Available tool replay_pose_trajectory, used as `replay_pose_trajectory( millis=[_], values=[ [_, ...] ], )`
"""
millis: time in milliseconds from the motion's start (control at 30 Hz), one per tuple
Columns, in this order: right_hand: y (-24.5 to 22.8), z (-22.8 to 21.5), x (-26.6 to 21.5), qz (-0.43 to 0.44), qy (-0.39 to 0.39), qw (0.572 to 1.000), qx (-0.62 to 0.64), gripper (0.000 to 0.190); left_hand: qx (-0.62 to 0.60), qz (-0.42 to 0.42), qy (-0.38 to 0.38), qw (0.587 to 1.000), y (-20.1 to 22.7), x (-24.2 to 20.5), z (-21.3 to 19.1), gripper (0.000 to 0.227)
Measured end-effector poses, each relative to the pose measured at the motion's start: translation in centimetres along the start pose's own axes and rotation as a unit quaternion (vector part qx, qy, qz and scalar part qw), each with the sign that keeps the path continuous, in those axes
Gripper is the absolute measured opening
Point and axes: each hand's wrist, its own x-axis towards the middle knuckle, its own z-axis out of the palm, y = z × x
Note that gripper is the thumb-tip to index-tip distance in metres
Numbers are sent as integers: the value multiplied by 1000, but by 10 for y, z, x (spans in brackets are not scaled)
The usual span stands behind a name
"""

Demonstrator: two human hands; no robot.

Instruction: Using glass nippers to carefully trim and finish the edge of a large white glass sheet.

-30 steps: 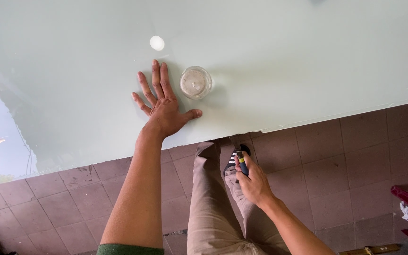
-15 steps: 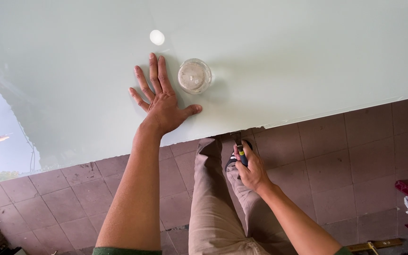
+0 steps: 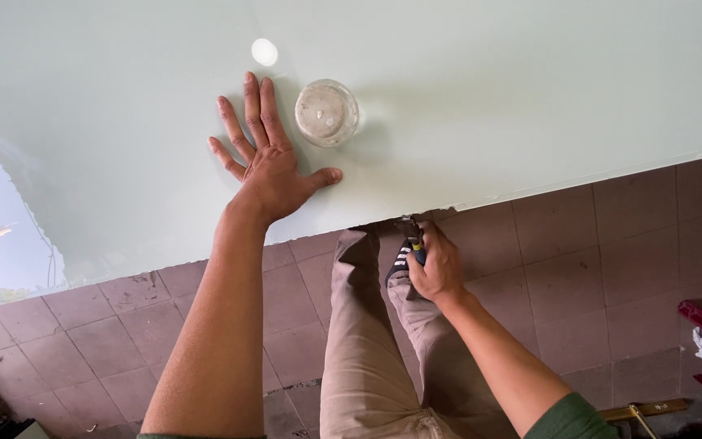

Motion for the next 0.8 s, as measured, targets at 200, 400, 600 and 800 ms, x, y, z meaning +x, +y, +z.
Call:
replay_pose_trajectory(
  millis=[200,400,600,800],
  values=[
    [-20,-54,14,287,-195,938,21,29,8,-4,-1,1000,1,0,-2,152],
    [-81,-101,-1,402,-257,851,218,70,7,-6,-9,1000,0,-1,0,153],
    [-110,-115,8,283,-229,917,163,53,-3,2,1,1000,0,-2,-2,151],
    [-121,-119,19,324,-218,899,200,51,4,-3,2,1000,1,-2,-1,151]
  ],
)
